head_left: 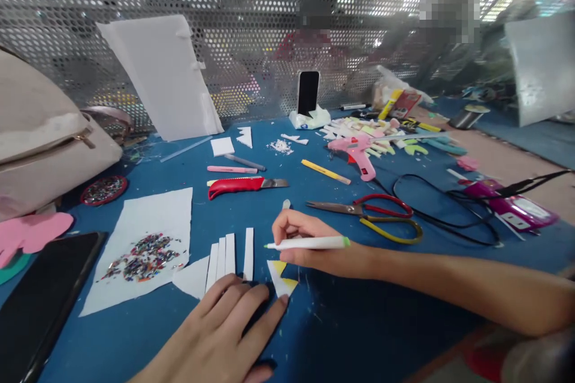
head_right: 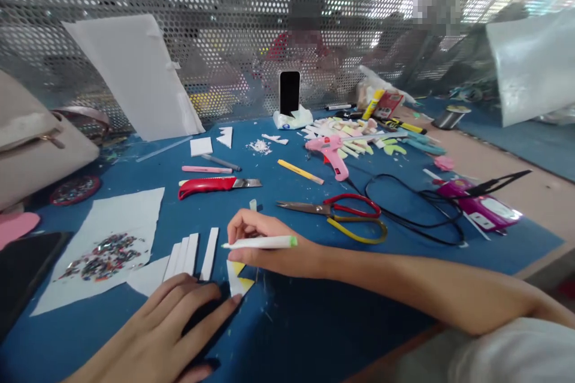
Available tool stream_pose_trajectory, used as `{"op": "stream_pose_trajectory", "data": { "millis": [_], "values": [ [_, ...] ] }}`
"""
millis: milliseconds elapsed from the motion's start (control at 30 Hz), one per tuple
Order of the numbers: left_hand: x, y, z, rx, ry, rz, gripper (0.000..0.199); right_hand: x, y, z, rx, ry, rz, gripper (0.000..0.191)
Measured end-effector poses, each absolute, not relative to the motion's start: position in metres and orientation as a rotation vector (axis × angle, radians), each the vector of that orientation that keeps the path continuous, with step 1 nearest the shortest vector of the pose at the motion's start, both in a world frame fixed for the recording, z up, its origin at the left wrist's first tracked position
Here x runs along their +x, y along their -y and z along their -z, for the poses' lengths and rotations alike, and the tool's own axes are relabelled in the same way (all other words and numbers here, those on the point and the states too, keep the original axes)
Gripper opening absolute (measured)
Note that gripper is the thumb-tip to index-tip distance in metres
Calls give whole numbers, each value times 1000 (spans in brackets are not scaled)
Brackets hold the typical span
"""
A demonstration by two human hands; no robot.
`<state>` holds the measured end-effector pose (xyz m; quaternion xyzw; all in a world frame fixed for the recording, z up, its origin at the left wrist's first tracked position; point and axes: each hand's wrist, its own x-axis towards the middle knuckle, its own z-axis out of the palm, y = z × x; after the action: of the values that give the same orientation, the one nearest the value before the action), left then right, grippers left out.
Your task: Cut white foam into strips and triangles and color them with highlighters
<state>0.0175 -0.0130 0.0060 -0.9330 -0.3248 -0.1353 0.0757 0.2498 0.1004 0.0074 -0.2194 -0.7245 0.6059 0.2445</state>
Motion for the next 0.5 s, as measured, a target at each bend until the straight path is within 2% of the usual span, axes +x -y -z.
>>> {"op": "stream_pose_trajectory", "data": {
  "millis": [200, 500],
  "values": [
    [12, 10, 5, -2747, 790, 290, 49, 257, -101, -6, -610, 1932, -1774, 38],
    [6, 8, 14, -2778, 771, 291, 44, 247, -103, -2, -838, 2010, -1630, 31]
  ]
}}
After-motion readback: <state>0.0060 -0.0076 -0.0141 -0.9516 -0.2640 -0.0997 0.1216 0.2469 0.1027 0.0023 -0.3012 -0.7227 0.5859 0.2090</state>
